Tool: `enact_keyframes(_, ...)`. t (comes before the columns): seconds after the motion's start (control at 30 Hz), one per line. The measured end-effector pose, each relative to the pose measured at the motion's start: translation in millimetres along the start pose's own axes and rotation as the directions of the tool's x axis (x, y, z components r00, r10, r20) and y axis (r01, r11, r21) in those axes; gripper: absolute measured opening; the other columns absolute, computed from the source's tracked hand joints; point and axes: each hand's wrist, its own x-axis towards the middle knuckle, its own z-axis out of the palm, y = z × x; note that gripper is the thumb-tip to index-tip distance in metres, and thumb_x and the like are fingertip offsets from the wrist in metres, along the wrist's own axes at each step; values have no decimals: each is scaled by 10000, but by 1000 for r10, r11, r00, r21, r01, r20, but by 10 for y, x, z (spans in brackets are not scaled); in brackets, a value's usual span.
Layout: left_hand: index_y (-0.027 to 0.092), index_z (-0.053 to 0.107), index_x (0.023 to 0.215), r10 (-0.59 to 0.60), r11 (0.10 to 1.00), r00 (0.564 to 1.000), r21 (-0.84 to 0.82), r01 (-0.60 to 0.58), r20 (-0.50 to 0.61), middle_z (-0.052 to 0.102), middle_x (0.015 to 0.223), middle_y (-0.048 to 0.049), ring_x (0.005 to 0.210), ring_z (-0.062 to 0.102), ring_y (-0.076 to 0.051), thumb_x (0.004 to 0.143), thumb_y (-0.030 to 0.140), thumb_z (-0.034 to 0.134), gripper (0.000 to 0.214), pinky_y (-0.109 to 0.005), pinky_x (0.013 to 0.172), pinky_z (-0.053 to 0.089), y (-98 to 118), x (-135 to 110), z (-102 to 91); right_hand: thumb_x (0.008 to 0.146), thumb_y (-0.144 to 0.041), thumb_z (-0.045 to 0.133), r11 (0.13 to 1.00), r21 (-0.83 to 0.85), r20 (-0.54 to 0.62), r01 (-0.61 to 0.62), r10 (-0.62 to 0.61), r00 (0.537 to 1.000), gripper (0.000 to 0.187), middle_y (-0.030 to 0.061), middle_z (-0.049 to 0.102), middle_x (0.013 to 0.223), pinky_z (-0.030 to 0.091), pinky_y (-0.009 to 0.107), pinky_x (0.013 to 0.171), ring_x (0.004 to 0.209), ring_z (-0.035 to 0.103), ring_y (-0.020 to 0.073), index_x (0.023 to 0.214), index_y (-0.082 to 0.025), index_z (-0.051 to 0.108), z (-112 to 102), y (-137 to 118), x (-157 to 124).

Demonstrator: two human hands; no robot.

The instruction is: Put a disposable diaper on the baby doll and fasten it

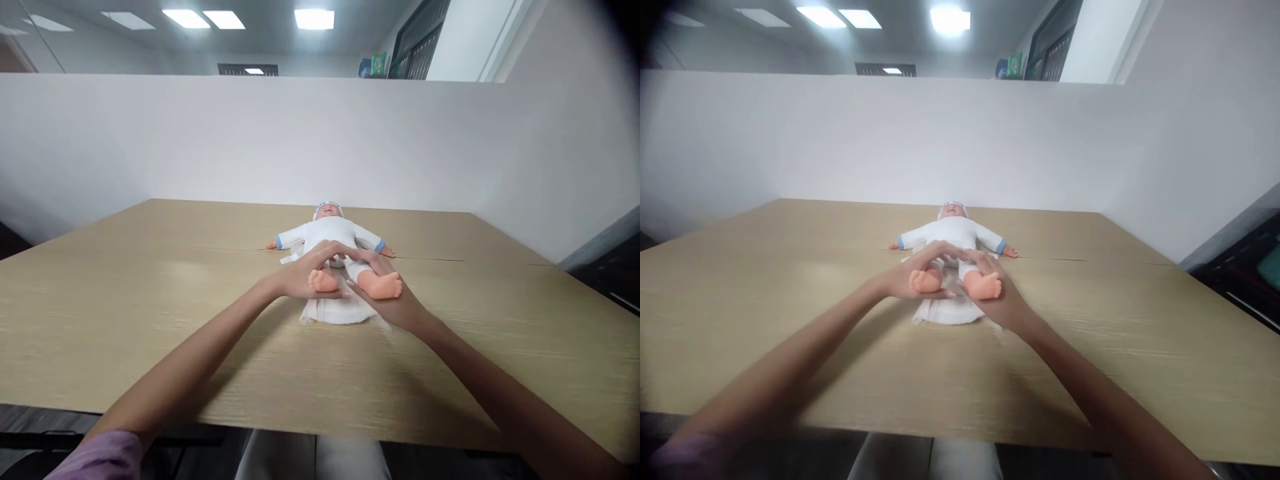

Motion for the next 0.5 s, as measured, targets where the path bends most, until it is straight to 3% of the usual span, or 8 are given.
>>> enact_keyframes(0.13,259,604,1336,-119,987,992,113,114,39,650,1347,-90,1274,579,-310,860,433,777,536,-489,1123,460,-72,-391,-89,951,-418,605,998,11,10,67,-67,998,446,51,691,1384,434,548,1202,1378,571,348,1386,-334,656,-97,169,-92)
enact_keyframes(0.2,248,631,1316,-138,977,988,176,123,72,658,1355,-94,1319,556,-319,889,395,737,464,-513,1182,402,-195,-602,-87,968,-361,546,988,27,57,155,-157,986,382,42,706,1376,439,532,1201,1368,595,318,1315,-325,704,-102,348,-170)
enact_keyframes(0.3,248,603,1383,-125,968,988,229,102,90,604,1474,-111,1457,434,-347,848,345,770,569,-537,1252,313,-402,-852,-5,974,-244,485,949,13,133,314,-312,941,436,42,646,1485,441,520,1191,1437,547,282,1363,-304,673,-52,632,-301)
enact_keyframes(0.4,263,563,1436,-142,959,987,257,117,81,549,1545,-113,1507,348,-368,787,311,821,700,-534,1238,348,-512,-957,79,972,-170,466,933,-43,179,358,-345,921,488,47,607,1535,441,513,1184,1486,494,269,1411,-293,640,3,792,-372)
enact_keyframes(0.5,280,545,1452,-152,956,982,270,117,111,526,1568,-100,1505,340,-372,807,229,769,684,-549,1225,371,-507,-956,94,993,-157,441,938,-60,201,342,-324,924,490,31,607,1538,444,510,1185,1487,495,261,1407,-309,655,2,792,-372)
